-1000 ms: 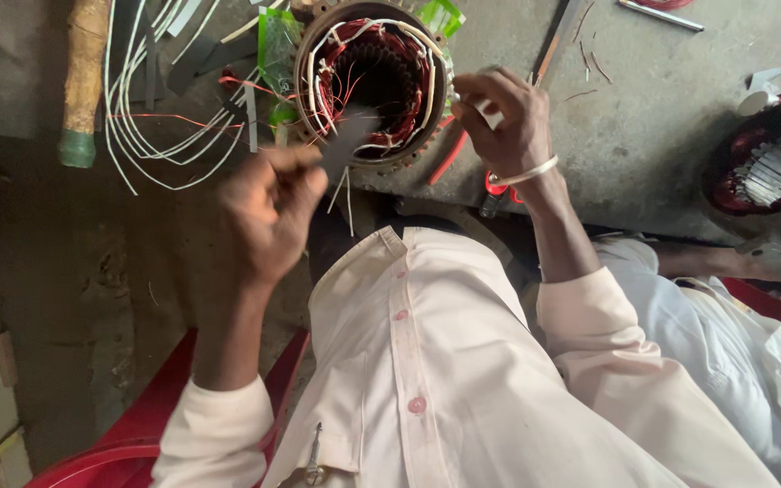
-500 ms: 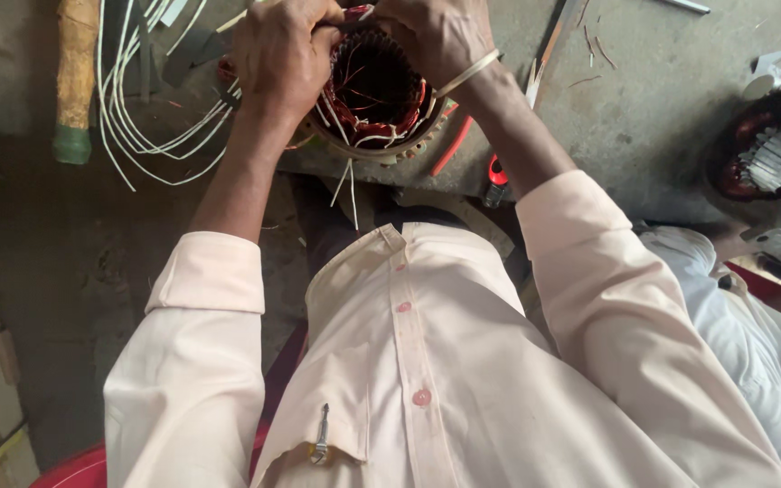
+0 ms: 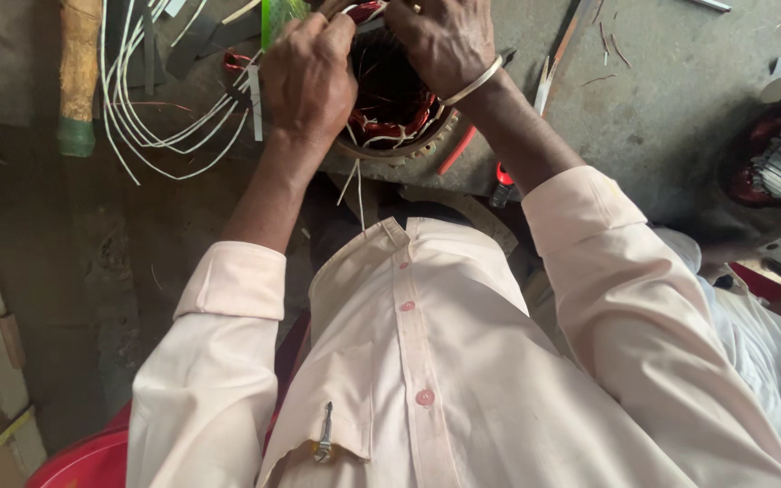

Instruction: The person cuts pieces of gray insulation sheet with scissors and inserts them into the slots of an electric motor stator, pressing each piece down by hand. They trim excess material, reposition the stator, and use pliers on the winding near the end.

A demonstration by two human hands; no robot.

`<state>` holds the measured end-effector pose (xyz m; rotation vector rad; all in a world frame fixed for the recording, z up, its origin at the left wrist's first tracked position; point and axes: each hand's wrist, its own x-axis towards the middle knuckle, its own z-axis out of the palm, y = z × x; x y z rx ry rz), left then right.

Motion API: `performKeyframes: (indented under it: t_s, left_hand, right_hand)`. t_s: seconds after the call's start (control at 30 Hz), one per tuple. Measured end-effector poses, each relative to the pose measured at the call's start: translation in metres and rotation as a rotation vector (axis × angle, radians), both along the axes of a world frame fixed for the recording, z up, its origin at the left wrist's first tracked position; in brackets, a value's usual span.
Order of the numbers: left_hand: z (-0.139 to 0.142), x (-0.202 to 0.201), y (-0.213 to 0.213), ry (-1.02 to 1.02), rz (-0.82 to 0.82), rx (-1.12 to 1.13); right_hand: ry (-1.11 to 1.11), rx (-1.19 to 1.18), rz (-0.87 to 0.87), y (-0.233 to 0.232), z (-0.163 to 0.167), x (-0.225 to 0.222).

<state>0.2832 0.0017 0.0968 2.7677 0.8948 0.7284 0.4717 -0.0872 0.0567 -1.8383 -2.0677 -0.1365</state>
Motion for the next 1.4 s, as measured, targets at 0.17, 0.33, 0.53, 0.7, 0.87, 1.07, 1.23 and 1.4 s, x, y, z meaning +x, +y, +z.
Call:
performKeyframes:
  t_s: [0.17, 0.33, 0.53, 0.7, 0.87, 1.07, 1.23, 1.4]
  left_hand:
    - [0.007, 0.015, 0.007, 0.159, 0.106, -0.020]
    - [0.008, 0.021, 0.012, 0.340, 0.109, -0.031]
    - [0.001, -0.001, 0.004, 0.147, 0.042, 0.092]
    - [-0.008, -0.016, 0.004, 0.165, -0.012, 0.051]
    - [-0.027, 0.004, -0.003, 0.159, 0.020, 0.143]
    - [-0.013, 0.022, -0.001, 0.400, 0.193, 0.002]
    - [-0.014, 0.008, 0.007, 0.268, 0.202, -0.322]
    - [-0.006, 0.009, 0.010, 0.129, 0.261, -0.043]
  right_hand:
    - [-0.033, 0.105, 0.022, -0.006, 0.005, -0.005]
    - [-0.051, 0.103, 0.080, -0.001, 0.002, -0.001]
    - [-0.057, 0.081, 0.074, 0.001, -0.002, -0.010]
    - [-0.086, 0.088, 0.111, -0.002, 0.001, -0.014]
    - [-0.049, 0.149, 0.070, -0.005, 0.006, -0.012]
    - [-0.036, -0.079, 0.083, 0.024, 0.032, -0.005]
    - [-0.063, -0.074, 0.034, 0.023, 0.031, -0.013]
    - [-0.147, -0.130, -0.035, 0.038, 0.039, -0.027]
